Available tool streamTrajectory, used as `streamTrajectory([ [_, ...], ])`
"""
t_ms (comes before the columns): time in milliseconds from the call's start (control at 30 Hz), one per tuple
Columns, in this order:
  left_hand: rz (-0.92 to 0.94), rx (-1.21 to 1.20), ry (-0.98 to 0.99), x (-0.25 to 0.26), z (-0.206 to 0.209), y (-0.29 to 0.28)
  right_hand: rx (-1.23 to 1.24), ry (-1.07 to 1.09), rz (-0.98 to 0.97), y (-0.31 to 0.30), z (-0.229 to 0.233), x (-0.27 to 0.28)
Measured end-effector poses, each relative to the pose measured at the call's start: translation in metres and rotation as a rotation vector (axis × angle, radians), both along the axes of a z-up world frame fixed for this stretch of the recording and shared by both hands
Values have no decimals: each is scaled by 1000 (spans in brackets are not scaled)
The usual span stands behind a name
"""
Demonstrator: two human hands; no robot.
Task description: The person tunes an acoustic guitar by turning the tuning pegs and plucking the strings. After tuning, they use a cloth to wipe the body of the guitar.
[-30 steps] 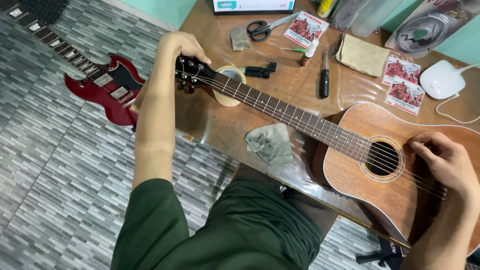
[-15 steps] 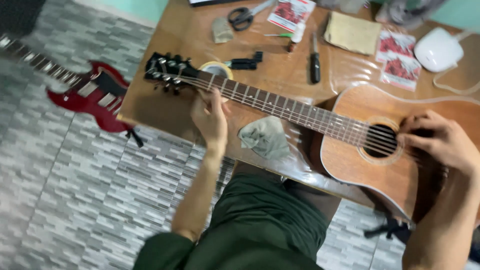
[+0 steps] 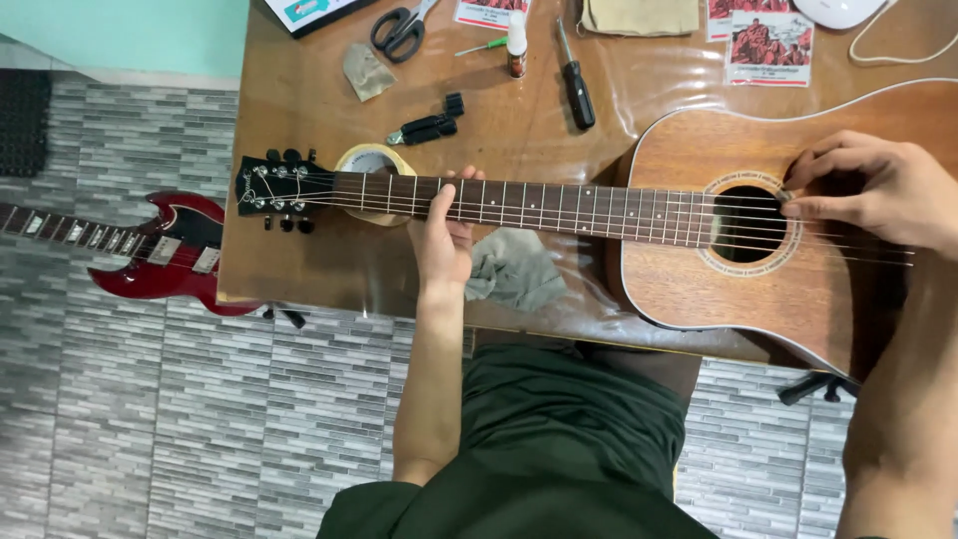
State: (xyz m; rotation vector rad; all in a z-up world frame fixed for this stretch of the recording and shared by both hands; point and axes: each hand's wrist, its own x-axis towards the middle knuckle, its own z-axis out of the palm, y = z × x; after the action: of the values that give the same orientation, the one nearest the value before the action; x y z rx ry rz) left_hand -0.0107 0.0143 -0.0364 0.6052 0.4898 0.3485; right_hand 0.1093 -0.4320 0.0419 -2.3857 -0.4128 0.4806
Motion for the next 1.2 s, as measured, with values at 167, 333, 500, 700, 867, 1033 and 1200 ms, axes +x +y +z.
streamTrajectory([
  [167, 43, 14, 117, 5, 18, -5, 7, -3, -20, 4, 1, -3],
  [333, 18, -22, 97, 3, 12, -2, 12, 20, -47, 4, 0, -2],
  [500, 29, -6, 146, 5, 14, -3, 40, -23, -19, -1, -6, -1],
  [700, 80, -21, 198, 9, 22, -6, 161, -47, 31, -13, -22, 3],
  [867, 77, 15, 176, 9, 18, -6, 193, -161, 82, -29, -43, 12],
  [1033, 97, 11, 144, 10, 15, -7, 173, -151, 43, -22, -34, 6],
  [1200, -11, 148, 100, 3, 11, -2, 168, -113, 9, -23, -36, 6],
])
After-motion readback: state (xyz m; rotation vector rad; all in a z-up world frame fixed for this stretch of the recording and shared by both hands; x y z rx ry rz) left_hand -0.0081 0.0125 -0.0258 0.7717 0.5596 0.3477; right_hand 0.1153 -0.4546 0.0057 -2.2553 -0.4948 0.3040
